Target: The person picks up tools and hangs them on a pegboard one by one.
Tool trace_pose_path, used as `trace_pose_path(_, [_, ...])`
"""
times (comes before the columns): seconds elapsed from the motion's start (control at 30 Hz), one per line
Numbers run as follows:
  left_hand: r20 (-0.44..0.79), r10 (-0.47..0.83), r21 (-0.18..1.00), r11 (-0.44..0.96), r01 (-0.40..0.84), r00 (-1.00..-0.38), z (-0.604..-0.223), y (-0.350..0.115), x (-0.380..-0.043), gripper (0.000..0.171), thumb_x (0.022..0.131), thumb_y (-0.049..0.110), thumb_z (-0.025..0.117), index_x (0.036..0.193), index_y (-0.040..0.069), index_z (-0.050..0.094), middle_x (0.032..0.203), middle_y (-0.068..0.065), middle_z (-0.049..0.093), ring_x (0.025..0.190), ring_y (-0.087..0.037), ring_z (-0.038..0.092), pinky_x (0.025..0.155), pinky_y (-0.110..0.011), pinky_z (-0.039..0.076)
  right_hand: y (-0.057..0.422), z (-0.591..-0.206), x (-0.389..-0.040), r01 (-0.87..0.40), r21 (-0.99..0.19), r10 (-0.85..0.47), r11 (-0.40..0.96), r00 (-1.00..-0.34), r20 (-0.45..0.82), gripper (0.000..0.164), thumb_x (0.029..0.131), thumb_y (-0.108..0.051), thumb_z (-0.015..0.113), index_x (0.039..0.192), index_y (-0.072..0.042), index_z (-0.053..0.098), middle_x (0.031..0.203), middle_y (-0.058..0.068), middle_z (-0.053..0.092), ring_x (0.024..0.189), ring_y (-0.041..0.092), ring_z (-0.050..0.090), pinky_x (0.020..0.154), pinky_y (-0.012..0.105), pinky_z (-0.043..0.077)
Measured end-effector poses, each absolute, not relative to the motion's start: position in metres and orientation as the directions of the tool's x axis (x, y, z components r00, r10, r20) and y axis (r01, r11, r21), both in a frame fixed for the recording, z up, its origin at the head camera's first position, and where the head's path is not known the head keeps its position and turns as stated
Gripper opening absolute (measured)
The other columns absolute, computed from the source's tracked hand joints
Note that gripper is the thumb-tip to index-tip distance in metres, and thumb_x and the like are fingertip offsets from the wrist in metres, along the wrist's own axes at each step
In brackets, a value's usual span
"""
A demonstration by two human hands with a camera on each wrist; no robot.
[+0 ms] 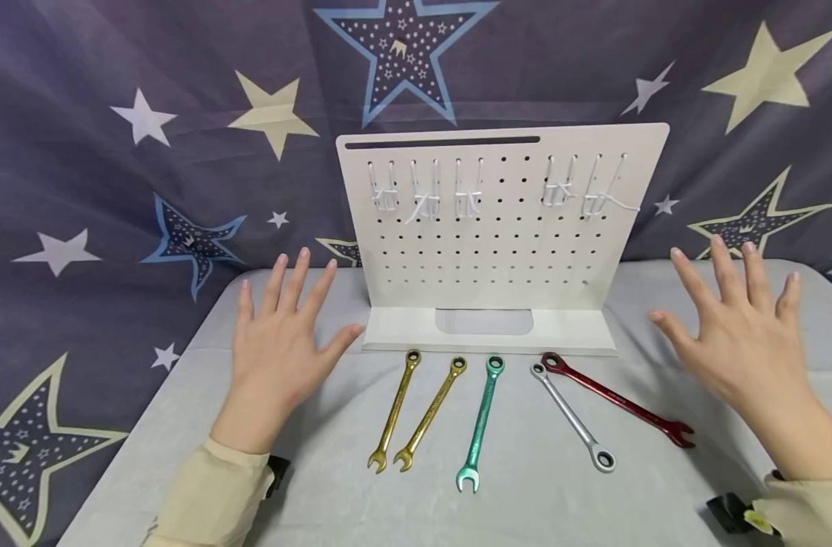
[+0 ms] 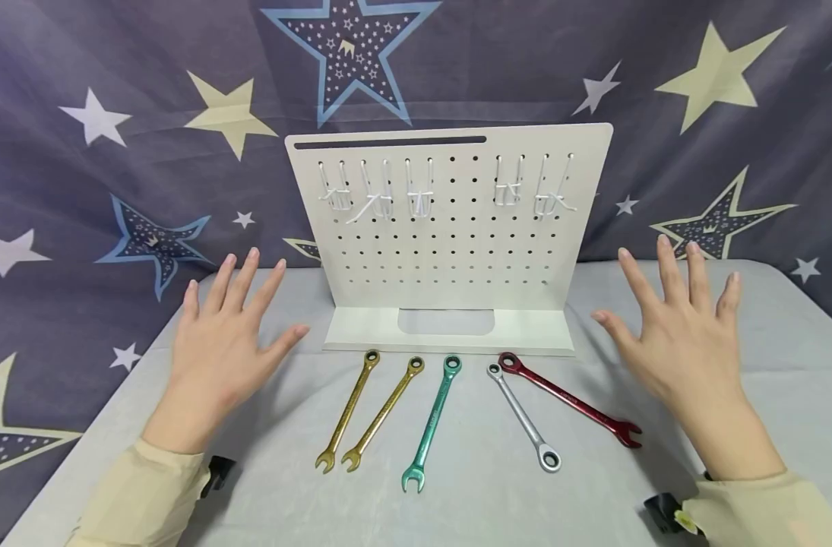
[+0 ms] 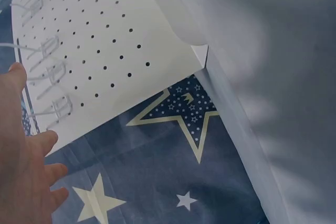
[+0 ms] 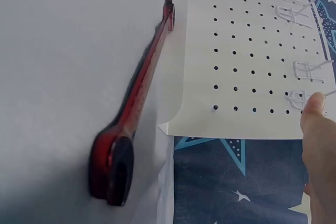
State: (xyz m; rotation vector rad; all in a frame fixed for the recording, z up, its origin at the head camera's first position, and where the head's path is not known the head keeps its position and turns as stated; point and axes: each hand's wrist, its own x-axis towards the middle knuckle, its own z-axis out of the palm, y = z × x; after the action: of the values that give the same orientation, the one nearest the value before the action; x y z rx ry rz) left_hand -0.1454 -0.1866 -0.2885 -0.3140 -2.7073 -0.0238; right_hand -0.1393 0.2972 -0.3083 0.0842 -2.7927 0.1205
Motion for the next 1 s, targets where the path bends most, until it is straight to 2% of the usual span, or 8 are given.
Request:
trace_pose_path(0.2, [0.405,0.215,-0.022,0.974,0.225,-0.889,-0.289,-0.184,-0.148,0.081,0.093,0.068,0.045,0.159,0.026,0.023,0.165,-0.006,0.013,0.152,-0.026,0.002,0.115,-0.062,0.005,0.296,-0.306,-0.140,-0.053,-0.067,-0.028,0.996,-0.942,0.333,0.076,0.101,-0.057,0.043,0.160,-0.025,0.008,0.164,0.013,-0.011,0.147,0.030,-0.023,0.108,0.065,-0.018])
trace_pose_path(0.47, [0.461,0.269,-0.041,0.959,0.282,-0.846,-0.293,-0.185,-0.164,0.082,0.092,0.065,0.051,0.158,0.025,0.025,0.165,-0.004,0.013,0.152,-0.022,-0.001,0.117,-0.059,0.005,0.296,-0.306,-0.140,-0.073,-0.091,-0.036,0.993,-0.937,0.348,0.075,0.101,-0.057,0.042,0.160,-0.027,0.009,0.165,0.011,-0.010,0.148,0.030,-0.021,0.109,0.065,-0.018])
trace_pose_path(0.8, [0.485,0.304,0.017,0.934,0.356,-0.820,-0.293,-0.182,-0.194,0.082,0.091,0.061,0.056,0.158,0.028,0.024,0.164,-0.002,0.018,0.151,-0.022,0.007,0.117,-0.057,0.010,0.297,-0.305,-0.138,-0.076,-0.108,-0.034,0.991,-0.936,0.352,0.074,0.101,-0.056,0.042,0.160,-0.026,0.009,0.164,0.012,-0.010,0.147,0.031,-0.022,0.109,0.064,-0.017])
trace_pose_path(1.0, [0.578,0.317,0.058,0.903,0.426,-0.752,-0.295,-0.183,-0.211,0.082,0.090,0.055,0.060,0.158,0.026,0.025,0.164,-0.001,0.020,0.150,-0.023,0.015,0.116,-0.055,0.017,0.296,-0.305,-0.137,-0.087,-0.095,-0.049,0.992,-0.935,0.352,0.074,0.102,-0.056,0.040,0.160,-0.026,0.007,0.164,0.012,-0.010,0.147,0.030,-0.022,0.110,0.065,-0.015])
